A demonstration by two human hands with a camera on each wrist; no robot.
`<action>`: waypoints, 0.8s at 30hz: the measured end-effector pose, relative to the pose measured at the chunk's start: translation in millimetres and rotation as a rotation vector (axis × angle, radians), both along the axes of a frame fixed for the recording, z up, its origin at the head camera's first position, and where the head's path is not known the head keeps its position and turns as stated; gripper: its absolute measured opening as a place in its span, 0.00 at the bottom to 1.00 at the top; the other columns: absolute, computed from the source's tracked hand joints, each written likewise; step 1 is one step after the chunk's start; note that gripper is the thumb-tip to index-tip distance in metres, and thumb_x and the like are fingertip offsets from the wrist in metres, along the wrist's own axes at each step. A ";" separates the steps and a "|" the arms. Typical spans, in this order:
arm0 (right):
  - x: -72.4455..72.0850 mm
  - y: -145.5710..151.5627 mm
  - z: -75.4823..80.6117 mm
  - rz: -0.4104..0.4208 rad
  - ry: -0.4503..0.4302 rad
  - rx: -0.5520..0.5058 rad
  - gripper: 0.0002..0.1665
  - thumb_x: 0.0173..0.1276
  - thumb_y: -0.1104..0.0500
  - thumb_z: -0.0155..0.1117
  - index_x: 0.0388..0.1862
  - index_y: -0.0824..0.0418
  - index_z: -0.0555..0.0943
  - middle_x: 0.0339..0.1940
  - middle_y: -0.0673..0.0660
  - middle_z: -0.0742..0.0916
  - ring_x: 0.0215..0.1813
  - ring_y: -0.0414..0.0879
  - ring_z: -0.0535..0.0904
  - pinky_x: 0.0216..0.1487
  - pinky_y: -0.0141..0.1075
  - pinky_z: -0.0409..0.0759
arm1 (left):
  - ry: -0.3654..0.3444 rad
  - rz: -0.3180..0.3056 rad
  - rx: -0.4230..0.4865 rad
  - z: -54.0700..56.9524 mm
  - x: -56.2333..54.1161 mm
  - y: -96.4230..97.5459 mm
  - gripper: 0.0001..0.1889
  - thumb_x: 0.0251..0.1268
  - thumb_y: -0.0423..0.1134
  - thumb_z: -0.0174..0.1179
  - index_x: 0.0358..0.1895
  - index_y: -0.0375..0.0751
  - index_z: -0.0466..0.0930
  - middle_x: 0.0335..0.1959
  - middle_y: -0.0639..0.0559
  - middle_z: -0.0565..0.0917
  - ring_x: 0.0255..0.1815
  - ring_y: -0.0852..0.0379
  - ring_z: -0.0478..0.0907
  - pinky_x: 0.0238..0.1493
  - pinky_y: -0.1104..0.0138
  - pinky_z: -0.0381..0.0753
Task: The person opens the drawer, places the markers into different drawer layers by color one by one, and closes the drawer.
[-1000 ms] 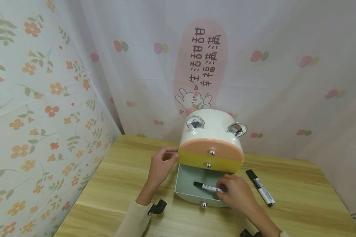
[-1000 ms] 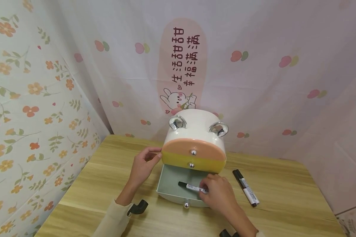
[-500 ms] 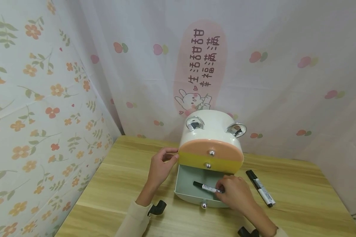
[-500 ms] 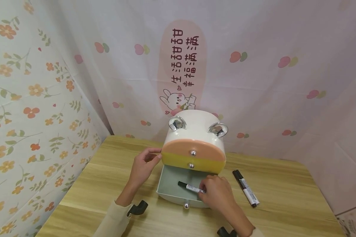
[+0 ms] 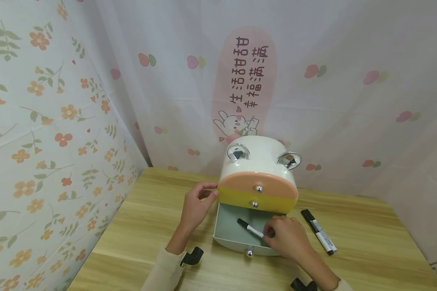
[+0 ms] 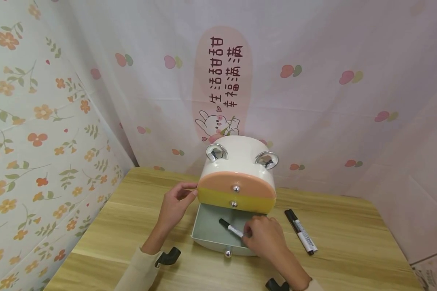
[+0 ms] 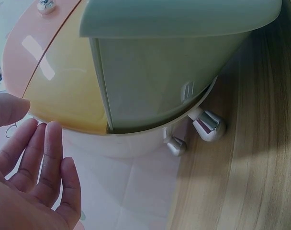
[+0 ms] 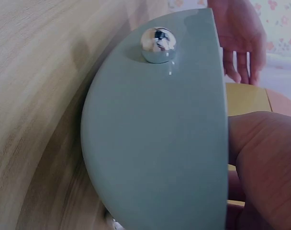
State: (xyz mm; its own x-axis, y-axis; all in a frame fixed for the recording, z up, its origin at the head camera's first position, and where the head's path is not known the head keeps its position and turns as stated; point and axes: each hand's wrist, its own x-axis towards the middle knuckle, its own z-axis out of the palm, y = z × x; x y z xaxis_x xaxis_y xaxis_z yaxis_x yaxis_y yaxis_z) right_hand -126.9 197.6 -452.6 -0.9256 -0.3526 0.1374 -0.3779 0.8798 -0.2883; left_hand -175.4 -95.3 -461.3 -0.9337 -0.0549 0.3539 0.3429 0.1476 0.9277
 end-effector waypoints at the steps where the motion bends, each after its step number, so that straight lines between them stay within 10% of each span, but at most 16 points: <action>1: 0.6 0.5 0.7 0.002 0.001 -0.008 0.12 0.55 0.58 0.89 0.28 0.48 0.89 0.28 0.39 0.83 0.34 0.38 0.80 0.45 0.46 0.80 | 0.002 0.000 0.002 -0.2 0.0 0.0 0.09 0.75 0.34 0.73 0.54 0.42 0.91 0.51 0.50 0.91 0.44 0.52 0.89 0.52 0.53 0.88; 24: 5.7 70.2 -4.7 -0.230 0.211 -0.204 0.06 0.65 0.62 0.79 0.33 0.50 0.91 0.31 0.41 0.87 0.35 0.45 0.84 0.34 0.42 0.80 | -0.008 0.003 0.013 0.1 -1.6 -0.5 0.09 0.74 0.33 0.72 0.54 0.41 0.91 0.50 0.48 0.91 0.43 0.51 0.89 0.44 0.66 0.85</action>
State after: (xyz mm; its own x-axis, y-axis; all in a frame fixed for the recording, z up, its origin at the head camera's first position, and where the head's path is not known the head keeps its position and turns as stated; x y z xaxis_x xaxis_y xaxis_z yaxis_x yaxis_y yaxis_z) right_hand -121.1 267.8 -457.3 -0.9213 -0.0838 0.3796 -0.2465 0.8810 -0.4038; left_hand -177.0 -95.8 -461.2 -0.9362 -0.0620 0.3459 0.3353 0.1369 0.9321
